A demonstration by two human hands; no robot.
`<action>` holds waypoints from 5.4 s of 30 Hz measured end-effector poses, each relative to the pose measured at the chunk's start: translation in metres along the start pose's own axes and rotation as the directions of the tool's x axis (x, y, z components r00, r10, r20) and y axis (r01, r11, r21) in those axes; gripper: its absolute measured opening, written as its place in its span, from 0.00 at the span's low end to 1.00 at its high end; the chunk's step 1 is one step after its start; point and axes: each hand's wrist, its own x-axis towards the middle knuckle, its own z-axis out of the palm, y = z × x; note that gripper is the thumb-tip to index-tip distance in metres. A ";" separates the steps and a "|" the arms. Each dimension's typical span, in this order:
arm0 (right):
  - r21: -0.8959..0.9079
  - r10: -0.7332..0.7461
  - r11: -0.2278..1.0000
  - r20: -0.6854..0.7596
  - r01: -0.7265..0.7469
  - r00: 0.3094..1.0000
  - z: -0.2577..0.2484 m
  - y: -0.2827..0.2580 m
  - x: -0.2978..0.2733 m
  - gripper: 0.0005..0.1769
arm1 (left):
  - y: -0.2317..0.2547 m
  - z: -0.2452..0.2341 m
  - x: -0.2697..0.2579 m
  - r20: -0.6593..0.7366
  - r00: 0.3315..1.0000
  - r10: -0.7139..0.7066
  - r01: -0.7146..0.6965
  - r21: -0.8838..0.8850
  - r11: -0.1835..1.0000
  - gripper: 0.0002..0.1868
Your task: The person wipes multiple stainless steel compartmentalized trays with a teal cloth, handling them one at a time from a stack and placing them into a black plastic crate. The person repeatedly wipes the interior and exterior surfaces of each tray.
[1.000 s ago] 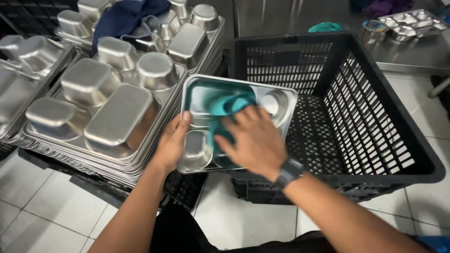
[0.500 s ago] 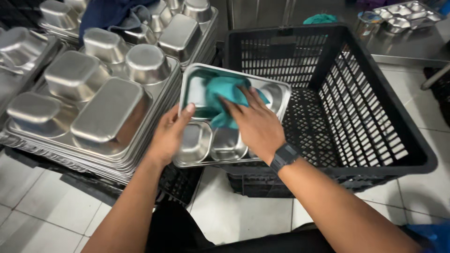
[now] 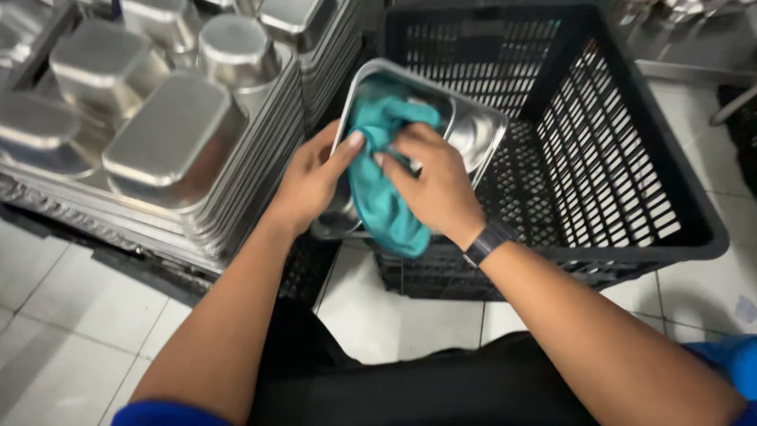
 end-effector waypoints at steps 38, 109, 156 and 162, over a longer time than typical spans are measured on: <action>0.772 0.835 0.494 -0.294 -0.400 0.465 -0.001 0.007 -0.008 0.23 | 0.042 0.146 0.029 -0.491 0.807 0.328 -0.415 -0.076 0.907 0.41; -0.120 0.871 0.427 -0.211 -0.896 0.444 -0.210 0.214 0.041 0.23 | -0.063 0.291 0.031 0.234 0.905 -0.356 0.143 0.621 0.771 0.32; -0.951 0.857 0.248 0.126 -0.186 0.501 -0.042 0.461 -0.087 0.16 | -0.145 0.103 0.011 0.685 0.714 -0.147 -0.547 0.676 0.494 0.12; -0.534 0.532 0.743 0.837 0.403 0.129 -0.014 0.485 -0.104 0.21 | -0.130 0.103 0.012 0.679 0.662 -0.318 -0.467 0.706 0.533 0.10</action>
